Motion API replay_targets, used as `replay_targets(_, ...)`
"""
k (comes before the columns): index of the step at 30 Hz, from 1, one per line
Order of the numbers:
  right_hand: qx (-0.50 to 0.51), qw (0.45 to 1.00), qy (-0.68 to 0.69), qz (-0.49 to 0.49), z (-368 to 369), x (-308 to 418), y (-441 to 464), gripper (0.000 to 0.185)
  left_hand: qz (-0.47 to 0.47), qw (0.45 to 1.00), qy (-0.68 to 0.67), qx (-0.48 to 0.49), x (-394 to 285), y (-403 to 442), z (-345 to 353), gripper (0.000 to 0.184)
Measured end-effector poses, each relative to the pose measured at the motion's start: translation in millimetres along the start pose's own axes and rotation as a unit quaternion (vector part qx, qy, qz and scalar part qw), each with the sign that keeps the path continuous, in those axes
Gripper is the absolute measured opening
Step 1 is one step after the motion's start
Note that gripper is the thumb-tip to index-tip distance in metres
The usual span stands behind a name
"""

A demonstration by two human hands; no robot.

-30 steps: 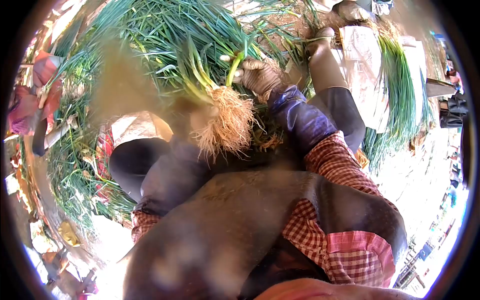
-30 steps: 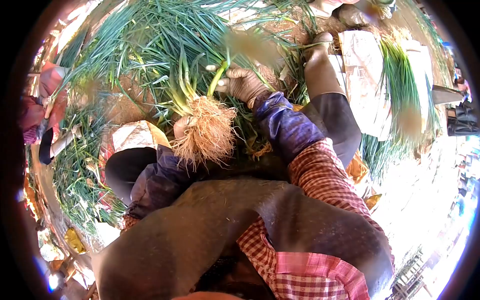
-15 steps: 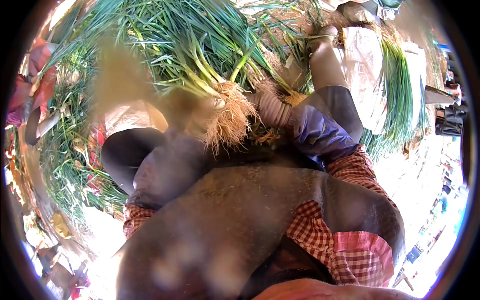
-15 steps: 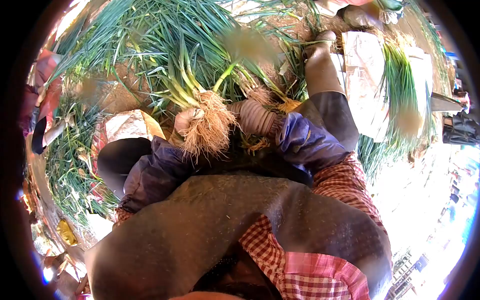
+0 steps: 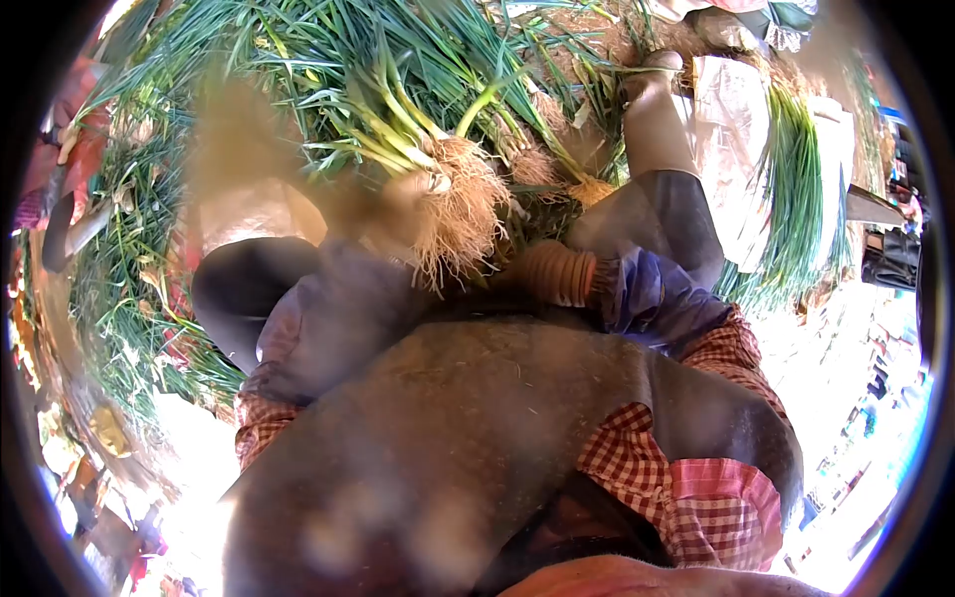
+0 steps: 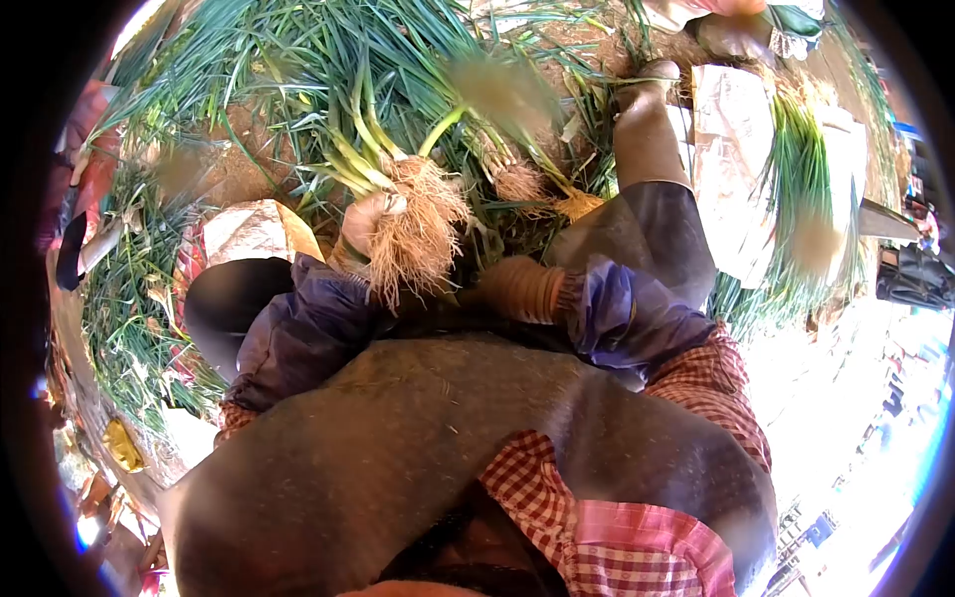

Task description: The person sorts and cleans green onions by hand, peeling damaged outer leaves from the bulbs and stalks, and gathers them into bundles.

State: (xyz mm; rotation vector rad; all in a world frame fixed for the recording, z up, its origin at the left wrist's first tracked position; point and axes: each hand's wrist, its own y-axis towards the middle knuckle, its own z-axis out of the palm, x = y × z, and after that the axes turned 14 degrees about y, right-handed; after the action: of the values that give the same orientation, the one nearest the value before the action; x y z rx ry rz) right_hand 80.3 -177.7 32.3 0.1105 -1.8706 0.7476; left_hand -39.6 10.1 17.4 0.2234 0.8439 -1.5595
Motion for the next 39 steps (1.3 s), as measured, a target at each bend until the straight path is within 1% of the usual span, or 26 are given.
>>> replay_targets(1,0.102,0.982,-0.092,0.133,5.6,-6.9,-4.7,0.048,0.01,0.999,0.032,-0.009,1.2,0.7,-2.3,0.03)
replay_targets(2,0.102,0.981,-0.095,0.131,2.4,-33.1,-4.7,0.048,0.021,0.998,0.064,-0.017,3.2,2.1,-5.3,0.03)
replay_targets(3,-0.014,0.956,0.288,0.053,-8.9,-55.6,-1.8,0.053,0.032,0.995,0.095,-0.026,6.2,3.4,-8.0,0.029)
replay_targets(5,-0.217,0.82,0.525,0.064,-54.3,-41.2,-3.8,0.053,0.051,0.986,0.155,-0.042,15.2,5.3,-8.5,0.029)
replay_targets(6,-0.301,0.846,0.411,0.159,-86.2,-12.8,-6.8,0.05,0.06,0.98,0.185,-0.05,18.6,5.2,-5.2,0.029)
replay_targets(7,-0.331,0.802,0.48,0.129,-99.7,-33.4,8.3,0.047,0.11,0.987,0.119,-0.004,0.9,-3.2,31.4,0.032)
replay_targets(8,-0.357,0.752,0.545,0.098,-110.8,-58.9,27.5,0.044,0.113,0.986,0.121,-0.004,4.1,-2.6,28.2,0.032)
replay_targets(10,-0.476,0.599,0.629,0.141,-131.8,-82.3,63.3,0.022,0.086,0.966,0.23,-0.086,19.0,3.8,10.8,0.035)
replay_targets(12,-0.516,0.599,0.593,0.155,-148.0,-96.1,81.7,0.013,0.098,0.968,0.21,-0.1,34.8,12.6,-11.6,0.04)
replay_targets(14,-0.587,0.56,0.585,0.007,-144.4,-89.6,78.6,0.011,0.118,0.959,0.23,-0.118,18.6,7.1,17.5,0.035)
replay_targets(15,-0.591,0.581,0.558,-0.055,-134.9,-55.1,69.2,0.014,0.119,0.959,0.228,-0.118,22.1,10.7,10.2,0.035)
replay_targets(16,-0.59,0.583,0.556,-0.052,-129.3,-47.9,67.0,0.014,0.205,0.953,0.223,-0.014,28.7,18.6,-2.7,0.034)
replay_targets(17,-0.618,0.67,0.407,-0.06,-124.7,-40.7,65.4,0.015,0.247,0.944,0.217,0.036,32.8,21.7,-8.2,0.034)
replay_targets(18,-0.621,0.71,0.328,-0.06,-115.6,-33.3,63.2,0.015,0.287,0.931,0.207,0.088,36.9,24.8,-13.8,0.033)
replay_targets(19,-0.625,0.739,0.246,-0.06,-106.6,-21.5,60.5,0.016,0.213,0.953,0.213,-0.029,39.0,25.7,-15.3,0.032)
replay_targets(20,-0.607,0.69,0.373,-0.128,-95.2,6.1,57.0,0.017,0.136,0.956,0.215,-0.144,40.8,26.4,-16.5,0.031)
replay_targets(21,-0.577,0.624,0.491,-0.193,-84.8,27.7,52.4,0.018,0.157,0.955,0.226,-0.108,40.2,26.4,-14.5,0.03)
replay_targets(22,-0.577,0.625,0.489,-0.191,-78.2,39.3,48.2,0.018,0.178,0.953,0.235,-0.072,39.5,26.4,-12.4,0.03)
replay_targets(24,-0.55,0.652,0.476,-0.213,-66.6,58.4,40.2,0.018,0.108,0.94,0.235,-0.224,43.1,30.7,-12.7,0.031)
replay_targets(26,-0.572,0.662,0.445,-0.192,-60.2,79.1,27.8,0.016,0.096,0.945,0.223,-0.219,33.8,28.6,-6.1,0.032)
replay_targets(28,-0.593,0.637,0.428,-0.244,-54.7,84.5,18.3,0.014,0.015,0.894,0.332,-0.3,23.0,25.0,12.4,0.029)
replay_targets(33,-0.649,0.58,0.419,-0.259,-47.7,67.5,9.9,0.012,0.029,0.823,0.463,-0.328,17.1,15.1,23.9,0.021)
replay_targets(34,-0.686,0.598,0.331,-0.248,-49.6,66.3,2.5,0.01,0.025,0.824,0.46,-0.329,17.3,16.5,17.2,0.021)
replay_targets(36,-0.676,0.555,0.34,-0.345,-64.5,87.0,-17.1,0.011,0.03,0.885,0.321,-0.336,18.8,20.8,4.1,0.02)
replay_targets(38,-0.762,0.554,0.227,-0.245,-85.4,85.4,-42.0,0.011,-0.053,0.854,0.381,-0.35,32.2,40.7,-35.0,0.022)
replay_targets(39,-0.782,0.595,0.11,-0.151,-101.1,53.5,-54.6,0.015,0.033,0.887,0.314,-0.336,33.1,36.7,-32.1,0.023)
